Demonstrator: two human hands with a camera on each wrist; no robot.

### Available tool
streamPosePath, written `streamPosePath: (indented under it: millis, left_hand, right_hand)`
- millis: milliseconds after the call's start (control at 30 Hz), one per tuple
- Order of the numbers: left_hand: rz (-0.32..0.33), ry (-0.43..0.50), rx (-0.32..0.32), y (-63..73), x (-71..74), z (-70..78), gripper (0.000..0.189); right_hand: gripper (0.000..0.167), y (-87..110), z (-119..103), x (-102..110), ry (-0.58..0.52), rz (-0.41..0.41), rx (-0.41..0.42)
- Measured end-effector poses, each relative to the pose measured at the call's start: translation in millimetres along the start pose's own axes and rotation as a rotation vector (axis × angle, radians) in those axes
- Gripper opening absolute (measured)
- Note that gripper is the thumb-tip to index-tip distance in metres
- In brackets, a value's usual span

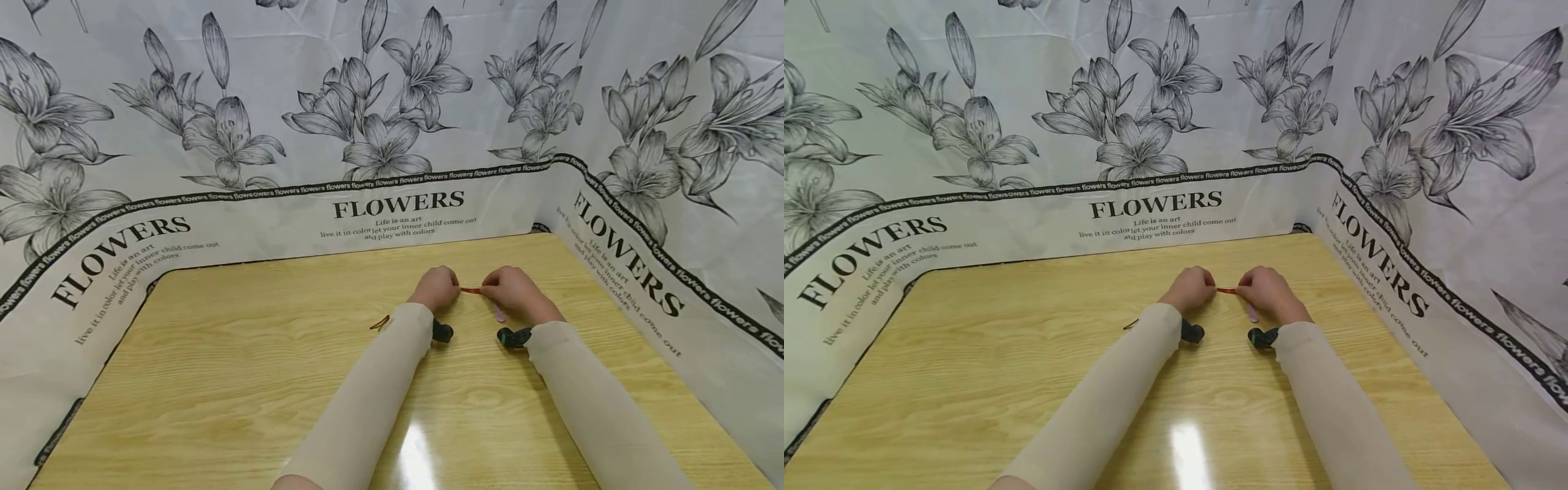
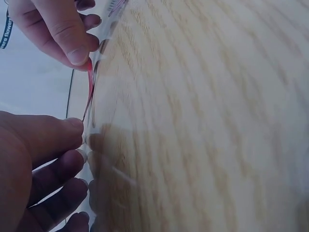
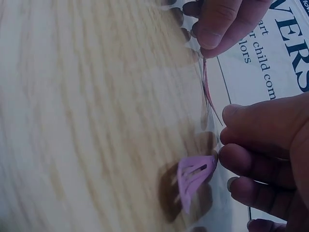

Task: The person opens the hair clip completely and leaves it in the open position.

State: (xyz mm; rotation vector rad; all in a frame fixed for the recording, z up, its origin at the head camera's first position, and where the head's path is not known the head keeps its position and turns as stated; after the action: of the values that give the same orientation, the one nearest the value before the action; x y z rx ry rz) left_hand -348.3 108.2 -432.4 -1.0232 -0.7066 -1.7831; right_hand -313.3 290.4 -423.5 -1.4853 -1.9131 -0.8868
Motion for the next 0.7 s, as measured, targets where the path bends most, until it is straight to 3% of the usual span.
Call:
streamPosePath:
  millis: [700]
  left_hand:
    - [0.021,0.006,0.034,1.2,-4.7,6.8,0.012]
  right_hand:
    - [0.021,-2.8,-1.2,-3.7,0.089,0.045,0.045]
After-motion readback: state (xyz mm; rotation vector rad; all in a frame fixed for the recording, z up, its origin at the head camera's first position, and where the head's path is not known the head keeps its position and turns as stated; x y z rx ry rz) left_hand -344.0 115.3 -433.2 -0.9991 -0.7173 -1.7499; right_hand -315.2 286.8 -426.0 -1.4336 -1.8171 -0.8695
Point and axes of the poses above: each hand's wrist, its own y-axis away from the middle knuckle, its own x-axis out of the back of the hand, z = x × y, the point moved 1 cm from there along -y, towards the middle knuckle, and after that the axes turned 1 degree about -y, right-handed, at the moved point
